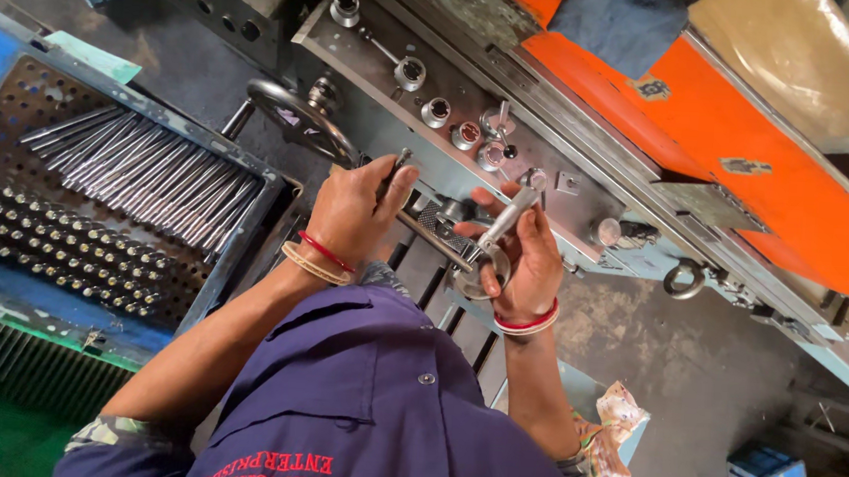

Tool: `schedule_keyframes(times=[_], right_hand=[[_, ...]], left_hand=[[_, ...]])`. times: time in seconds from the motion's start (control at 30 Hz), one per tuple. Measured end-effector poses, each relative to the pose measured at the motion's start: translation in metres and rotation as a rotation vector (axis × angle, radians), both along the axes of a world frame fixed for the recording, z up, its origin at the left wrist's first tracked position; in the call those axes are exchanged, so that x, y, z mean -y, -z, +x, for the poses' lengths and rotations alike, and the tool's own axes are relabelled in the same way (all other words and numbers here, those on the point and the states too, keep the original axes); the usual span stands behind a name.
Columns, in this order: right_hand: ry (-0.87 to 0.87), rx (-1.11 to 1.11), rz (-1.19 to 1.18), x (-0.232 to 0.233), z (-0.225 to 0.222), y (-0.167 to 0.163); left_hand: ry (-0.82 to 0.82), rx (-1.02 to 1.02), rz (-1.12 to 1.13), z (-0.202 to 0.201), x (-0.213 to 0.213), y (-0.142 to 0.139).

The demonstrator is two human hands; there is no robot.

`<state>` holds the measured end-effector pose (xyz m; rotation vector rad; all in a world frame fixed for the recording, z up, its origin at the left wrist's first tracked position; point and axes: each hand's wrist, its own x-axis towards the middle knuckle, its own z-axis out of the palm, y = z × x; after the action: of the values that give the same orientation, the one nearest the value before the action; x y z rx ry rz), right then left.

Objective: The person repeatedly picks up metal rods from a blue tray, inserts them into a grinding machine, and operates a lever to process them. The person then removes the processed rods and places them back into the tray. This cycle is repeated continuously throughout the clip.

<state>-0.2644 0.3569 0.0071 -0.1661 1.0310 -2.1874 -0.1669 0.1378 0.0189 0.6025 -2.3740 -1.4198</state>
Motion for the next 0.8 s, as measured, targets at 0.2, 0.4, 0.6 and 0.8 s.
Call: schedule_keyframes(times=[0.2, 0.4, 0.6, 0.8], right_hand=[[0.023, -0.044, 0.015, 0.000, 0.007, 0.001], [-0.005, 0.055, -0.011, -0.005, 0.008, -0.007], [0.006, 0.051, 0.023, -0.011, 0.009, -0.002], [0.063, 0.004, 0.072, -0.015, 0.015, 0.002]], left_hand=[[0.037, 0.025, -0.009, 0.001, -0.008, -0.003], [0.054, -0.038, -0.073, 0.003, -0.011, -0.003], [0.076, -0.049, -0.056, 0.005, -0.013, -0.004], [0.098, -0.055, -0.060, 0.008, -0.015, -0.008]])
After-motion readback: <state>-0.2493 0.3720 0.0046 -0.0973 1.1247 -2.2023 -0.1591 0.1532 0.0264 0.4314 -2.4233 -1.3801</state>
